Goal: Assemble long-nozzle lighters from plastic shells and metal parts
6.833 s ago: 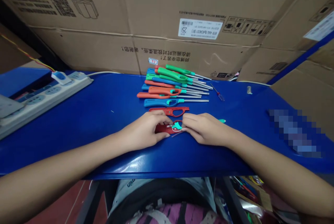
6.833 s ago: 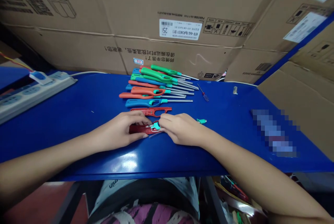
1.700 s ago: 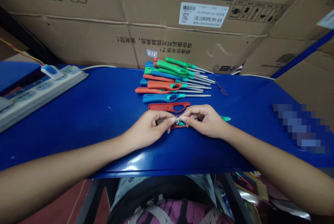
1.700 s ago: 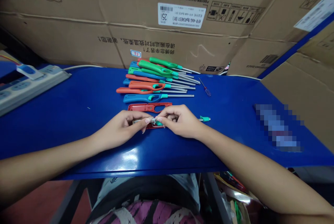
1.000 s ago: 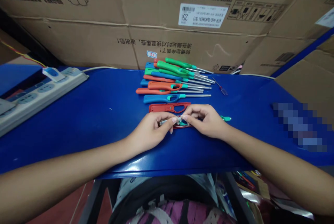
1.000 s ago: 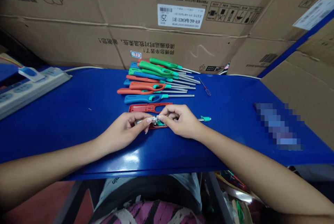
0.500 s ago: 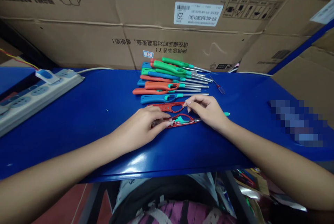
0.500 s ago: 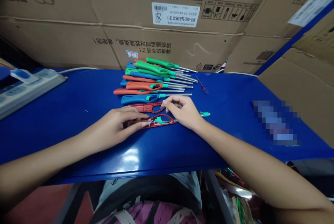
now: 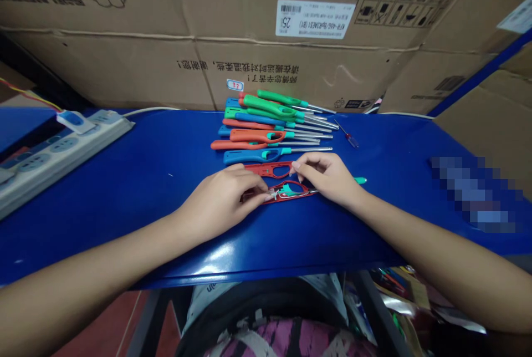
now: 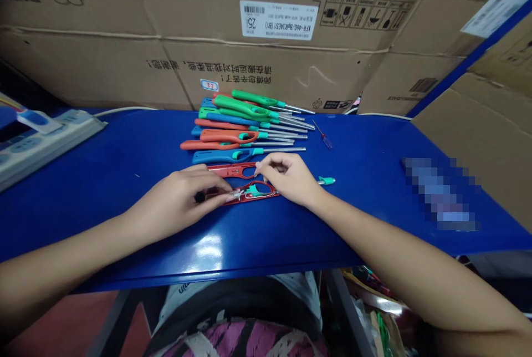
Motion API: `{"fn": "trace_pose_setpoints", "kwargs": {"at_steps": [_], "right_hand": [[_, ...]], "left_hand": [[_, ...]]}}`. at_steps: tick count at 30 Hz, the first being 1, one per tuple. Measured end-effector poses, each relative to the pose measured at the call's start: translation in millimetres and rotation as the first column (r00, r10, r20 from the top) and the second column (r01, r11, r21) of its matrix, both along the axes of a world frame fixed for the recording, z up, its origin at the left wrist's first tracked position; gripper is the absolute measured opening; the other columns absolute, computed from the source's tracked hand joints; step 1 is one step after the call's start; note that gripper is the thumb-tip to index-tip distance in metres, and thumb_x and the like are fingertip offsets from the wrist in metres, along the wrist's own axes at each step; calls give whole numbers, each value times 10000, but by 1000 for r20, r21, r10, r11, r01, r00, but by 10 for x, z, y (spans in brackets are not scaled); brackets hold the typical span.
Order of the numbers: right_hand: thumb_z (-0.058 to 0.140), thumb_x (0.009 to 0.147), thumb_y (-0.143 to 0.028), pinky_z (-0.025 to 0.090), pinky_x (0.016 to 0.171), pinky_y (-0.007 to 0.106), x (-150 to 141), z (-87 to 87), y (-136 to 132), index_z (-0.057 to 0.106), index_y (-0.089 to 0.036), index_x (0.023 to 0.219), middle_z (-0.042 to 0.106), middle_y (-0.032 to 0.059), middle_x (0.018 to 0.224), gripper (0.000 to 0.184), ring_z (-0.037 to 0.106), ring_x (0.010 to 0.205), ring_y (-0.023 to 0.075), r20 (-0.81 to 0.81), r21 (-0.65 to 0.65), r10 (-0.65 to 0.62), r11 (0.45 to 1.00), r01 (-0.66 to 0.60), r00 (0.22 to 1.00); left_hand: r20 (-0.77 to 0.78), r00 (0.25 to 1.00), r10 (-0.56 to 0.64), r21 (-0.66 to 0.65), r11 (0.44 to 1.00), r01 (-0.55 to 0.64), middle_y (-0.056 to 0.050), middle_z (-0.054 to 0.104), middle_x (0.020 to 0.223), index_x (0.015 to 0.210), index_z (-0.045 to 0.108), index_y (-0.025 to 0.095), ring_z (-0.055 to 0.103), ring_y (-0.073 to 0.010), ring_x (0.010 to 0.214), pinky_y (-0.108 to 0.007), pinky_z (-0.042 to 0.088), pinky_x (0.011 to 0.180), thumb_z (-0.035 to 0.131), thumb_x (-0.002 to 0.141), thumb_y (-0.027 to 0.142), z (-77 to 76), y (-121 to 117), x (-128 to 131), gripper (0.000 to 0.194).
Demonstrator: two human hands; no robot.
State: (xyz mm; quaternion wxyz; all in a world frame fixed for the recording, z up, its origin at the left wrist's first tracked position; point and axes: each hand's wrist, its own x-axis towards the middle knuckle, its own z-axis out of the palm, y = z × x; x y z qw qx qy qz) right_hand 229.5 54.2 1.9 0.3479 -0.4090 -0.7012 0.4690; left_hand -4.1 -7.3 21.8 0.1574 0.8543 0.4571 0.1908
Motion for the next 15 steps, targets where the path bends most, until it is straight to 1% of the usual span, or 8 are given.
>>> {"fn": "trace_pose_setpoints", "kwargs": {"at_steps": [3,5,7,9,11,12,13,15], "right_hand": [[647,844,-517,392,513,246,6,-9,0,644,-174,691,596,2,611,376,491,542,106,19,2,13,1000,-13,1000],[621,870,-478,385,512,249,9,-24,-11,654,-172,728,591,1,619,338,477,539,107,49,32,20,999,-21,999],[611,885,-398,377,517,254,8,-47,-32,675,-170,806,589,-1,662,250,438,533,100,94,143,7,989,-21,996],[627,874,-305,403,561,264,2,-70,-60,683,-175,907,612,13,768,145,444,574,106,152,320,0,946,-50,988],[652,858,-257,455,660,288,-6,-86,-87,668,-192,1003,639,39,914,159,525,697,136,224,454,15,883,-118,975],[663,855,-254,473,720,307,-10,-90,-99,656,-203,1038,646,51,977,190,565,787,161,265,485,26,860,-156,964],[673,854,-263,482,773,329,-14,-90,-108,643,-213,1066,649,59,1023,220,589,876,188,307,493,31,850,-187,951],[693,851,-290,485,847,373,-20,-86,-121,621,-230,1103,648,68,1084,269,599,1003,232,378,480,18,851,-213,925]], "left_hand": [[-36,999,-29,33,999,30,-14,730,991,963,737,239,653,-209,974,-319,504,821,611,957,321,-37,-5,-2,151],[-44,999,-9,32,999,11,-19,733,981,974,740,235,671,-207,935,-307,512,774,608,957,333,-47,-16,-3,165],[-55,998,19,12,1000,-19,-20,740,934,990,742,230,686,-200,845,-289,508,691,609,952,363,-36,-31,-4,192],[-71,997,24,-12,1000,-25,-12,748,916,1028,745,242,692,-195,792,-283,503,652,617,946,373,-10,-43,-6,201],[-76,997,0,-33,999,-3,-5,754,943,1059,753,263,700,-200,827,-290,517,693,629,941,336,14,-47,-6,186],[-67,998,-11,-45,999,8,-4,755,962,1066,757,267,702,-202,855,-295,523,725,631,940,309,22,-44,-5,183],[-50,999,-20,-60,998,17,-6,754,975,1063,763,265,702,-201,874,-298,527,752,631,941,287,28,-38,-4,181],[1,1000,-21,-95,995,21,-15,753,976,1047,776,252,701,-193,871,-297,530,776,633,944,274,33,-19,-1,178]]}}
